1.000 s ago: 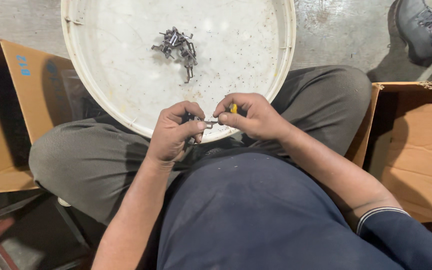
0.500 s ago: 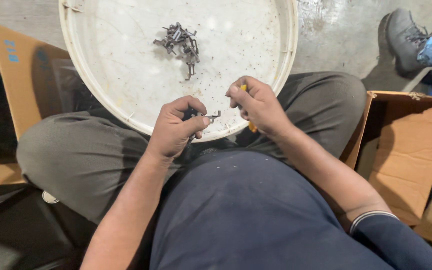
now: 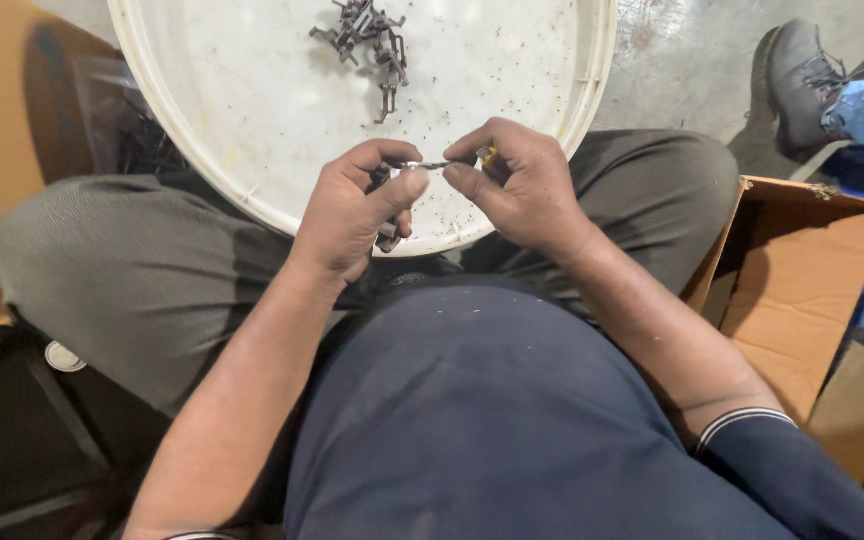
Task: The person sits on the floor with a white basin on their lap and uses a yellow-handled tool to trim small metal parts one by one. Trimmed pieces are placed into a cardboard box to the right.
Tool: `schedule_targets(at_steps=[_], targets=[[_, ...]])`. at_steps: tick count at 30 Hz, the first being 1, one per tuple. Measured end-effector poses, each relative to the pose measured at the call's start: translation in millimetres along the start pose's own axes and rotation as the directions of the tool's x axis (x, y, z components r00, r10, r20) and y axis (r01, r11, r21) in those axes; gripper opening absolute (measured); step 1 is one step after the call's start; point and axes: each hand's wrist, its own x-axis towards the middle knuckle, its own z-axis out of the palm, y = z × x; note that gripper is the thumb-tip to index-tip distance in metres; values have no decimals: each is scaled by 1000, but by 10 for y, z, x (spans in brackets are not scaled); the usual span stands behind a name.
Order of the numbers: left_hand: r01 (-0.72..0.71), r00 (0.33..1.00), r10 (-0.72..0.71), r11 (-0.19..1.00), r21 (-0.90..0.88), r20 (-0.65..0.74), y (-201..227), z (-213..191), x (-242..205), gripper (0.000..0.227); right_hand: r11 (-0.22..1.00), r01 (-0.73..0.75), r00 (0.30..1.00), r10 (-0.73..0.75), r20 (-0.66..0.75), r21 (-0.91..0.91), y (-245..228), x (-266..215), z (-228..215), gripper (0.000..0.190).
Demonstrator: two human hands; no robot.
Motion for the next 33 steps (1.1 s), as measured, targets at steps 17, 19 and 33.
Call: schedule_targets(at_steps=[17, 19, 33], targets=[[-157, 987, 158, 985, -77, 5, 40, -121, -16, 25, 996, 47, 993, -54, 106, 70, -121, 5, -107, 18], [-207, 977, 207, 978, -8, 44, 67, -101, -26, 25, 996, 92, 992, -90, 88, -20, -142, -10, -135, 18], [-186, 976, 142, 939, 288, 166, 130, -25, -96, 29, 883, 235, 969, -246, 27, -406, -263, -54, -59, 41]])
